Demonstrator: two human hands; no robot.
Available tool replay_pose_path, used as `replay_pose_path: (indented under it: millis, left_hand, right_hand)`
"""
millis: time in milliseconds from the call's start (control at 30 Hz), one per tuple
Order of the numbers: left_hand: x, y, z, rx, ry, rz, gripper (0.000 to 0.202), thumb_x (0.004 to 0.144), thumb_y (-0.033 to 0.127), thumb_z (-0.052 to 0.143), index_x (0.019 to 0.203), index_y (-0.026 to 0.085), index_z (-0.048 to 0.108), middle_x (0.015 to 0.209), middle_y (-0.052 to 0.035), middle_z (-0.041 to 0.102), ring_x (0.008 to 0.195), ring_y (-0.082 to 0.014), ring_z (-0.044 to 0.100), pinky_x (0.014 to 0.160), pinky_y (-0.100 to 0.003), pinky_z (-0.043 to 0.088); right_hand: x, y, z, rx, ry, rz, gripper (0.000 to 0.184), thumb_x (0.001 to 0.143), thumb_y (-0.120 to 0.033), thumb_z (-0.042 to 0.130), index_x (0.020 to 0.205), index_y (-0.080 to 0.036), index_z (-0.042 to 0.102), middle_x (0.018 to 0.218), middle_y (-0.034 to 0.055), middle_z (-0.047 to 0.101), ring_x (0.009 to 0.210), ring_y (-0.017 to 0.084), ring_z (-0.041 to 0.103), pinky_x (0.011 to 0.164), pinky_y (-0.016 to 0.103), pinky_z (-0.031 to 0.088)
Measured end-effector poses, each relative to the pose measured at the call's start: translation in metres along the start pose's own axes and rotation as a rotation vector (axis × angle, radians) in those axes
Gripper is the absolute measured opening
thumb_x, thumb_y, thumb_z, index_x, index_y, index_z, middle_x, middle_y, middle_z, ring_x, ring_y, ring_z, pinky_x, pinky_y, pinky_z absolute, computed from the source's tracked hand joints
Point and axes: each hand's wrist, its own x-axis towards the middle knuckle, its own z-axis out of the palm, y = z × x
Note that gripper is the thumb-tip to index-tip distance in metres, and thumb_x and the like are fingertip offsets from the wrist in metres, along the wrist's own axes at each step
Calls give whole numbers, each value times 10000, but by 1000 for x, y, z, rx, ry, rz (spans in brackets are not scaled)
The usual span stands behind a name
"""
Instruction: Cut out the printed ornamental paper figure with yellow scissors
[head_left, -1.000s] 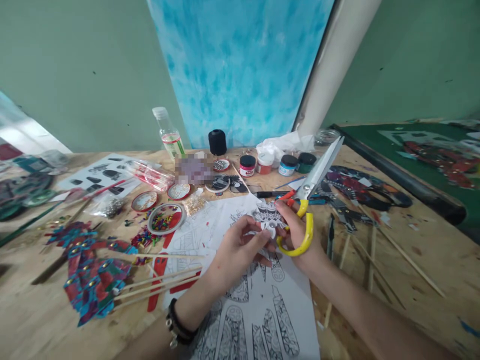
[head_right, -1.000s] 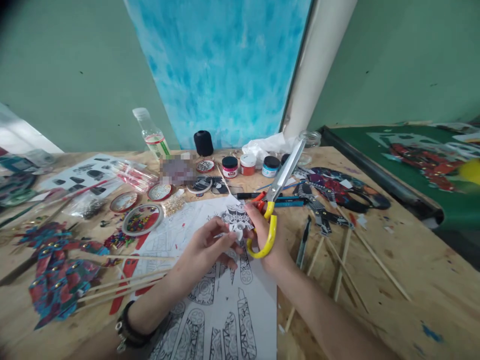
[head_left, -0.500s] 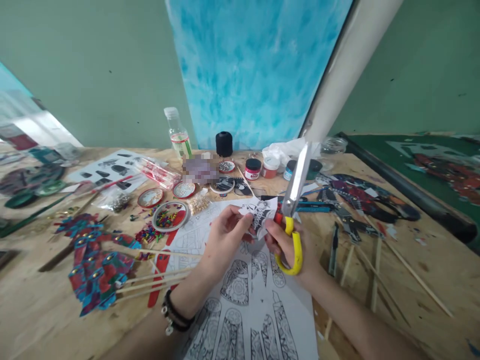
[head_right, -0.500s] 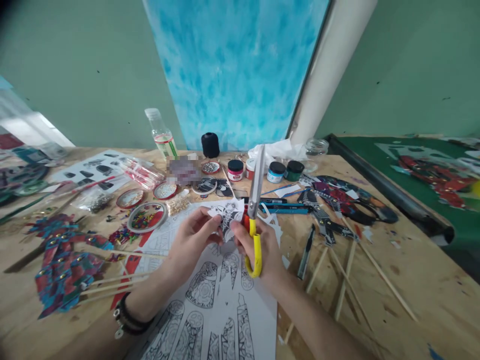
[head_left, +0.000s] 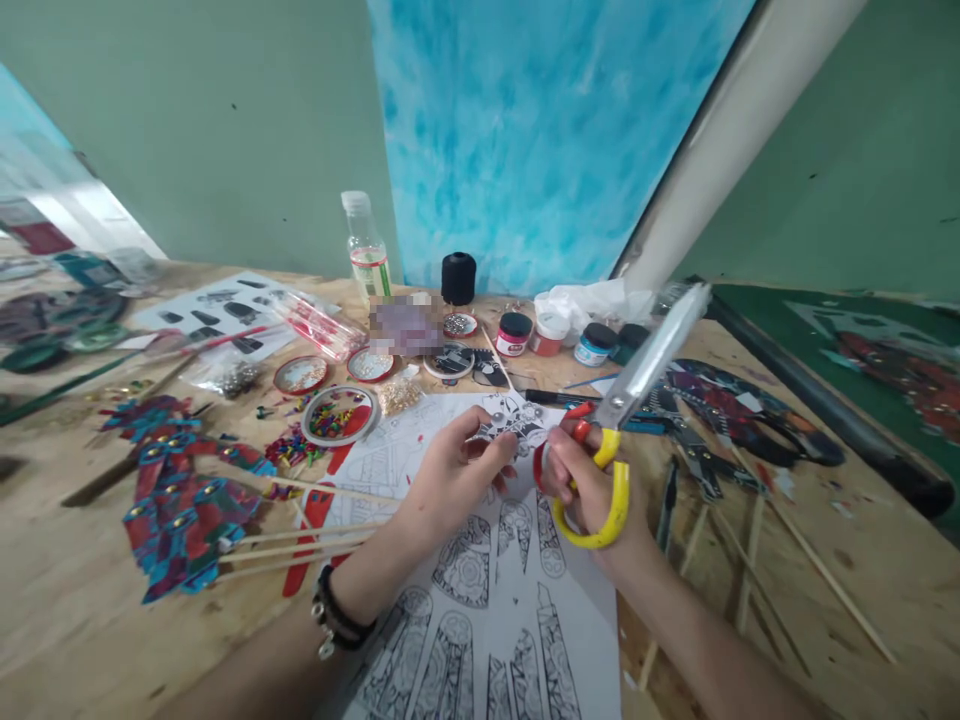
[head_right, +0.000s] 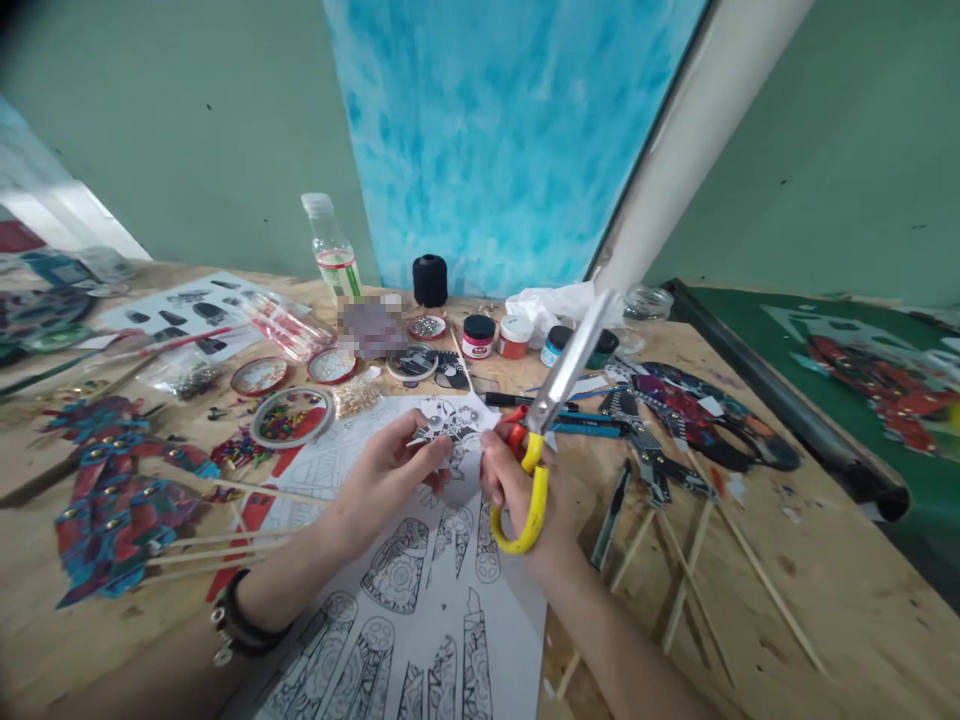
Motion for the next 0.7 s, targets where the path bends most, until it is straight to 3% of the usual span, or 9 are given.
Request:
replay_pose_path:
  millis: [167, 367, 533, 633, 700]
  left_hand:
    - [-1, 0, 4, -141, -26, -55, 344, 831, 408, 810, 868, 188, 547, 638, 18, 635, 562, -133, 621, 526, -252, 544]
    - [0, -1, 3, -343, 49, -78, 357, 776, 324, 852, 964, 215, 569, 733, 60, 586, 658, -87, 596, 566, -182, 511]
    - [-2, -3, 6, -321, 2, -94, 329, 814, 380, 830, 749, 159, 595, 681, -1, 630, 591, -113, 620, 538, -229, 520]
    - [0, -2, 5, -281, 60, -37, 347, 827, 397, 827, 727, 155, 599, 644, -6, 639, 543, -112, 611, 513, -233, 512]
    - [1, 1, 2, -269, 122, 19, 353, 842, 421, 810, 735, 158, 600, 669, -3, 643, 545, -103, 600, 508, -228, 510]
  right_hand:
    - [0, -3, 0, 41, -43, 7, 474, 954, -443, 698, 581, -214, 516, 449, -78, 467, 393, 80, 435, 444, 227, 366]
    - [-6, 11, 2, 13, -80, 62, 477, 931, -476, 749, 603, -204, 533, 488, -73, 523, 370, 66, 437, 393, 201, 354]
    - [-9, 16, 3, 59, -64, 74, 484, 909, -488, 769, 612, -219, 498, 471, -88, 489, 351, 66, 396, 379, 211, 346]
    - [-10, 17, 0, 63, -130, 78, 467, 942, -490, 728, 629, -217, 514, 465, -83, 438, 377, 79, 403, 388, 213, 333]
    - [-11, 16, -2, 103, -181, 64, 383, 961, -532, 685, 771, -208, 608, 535, -78, 462, 394, 71, 371, 407, 208, 337]
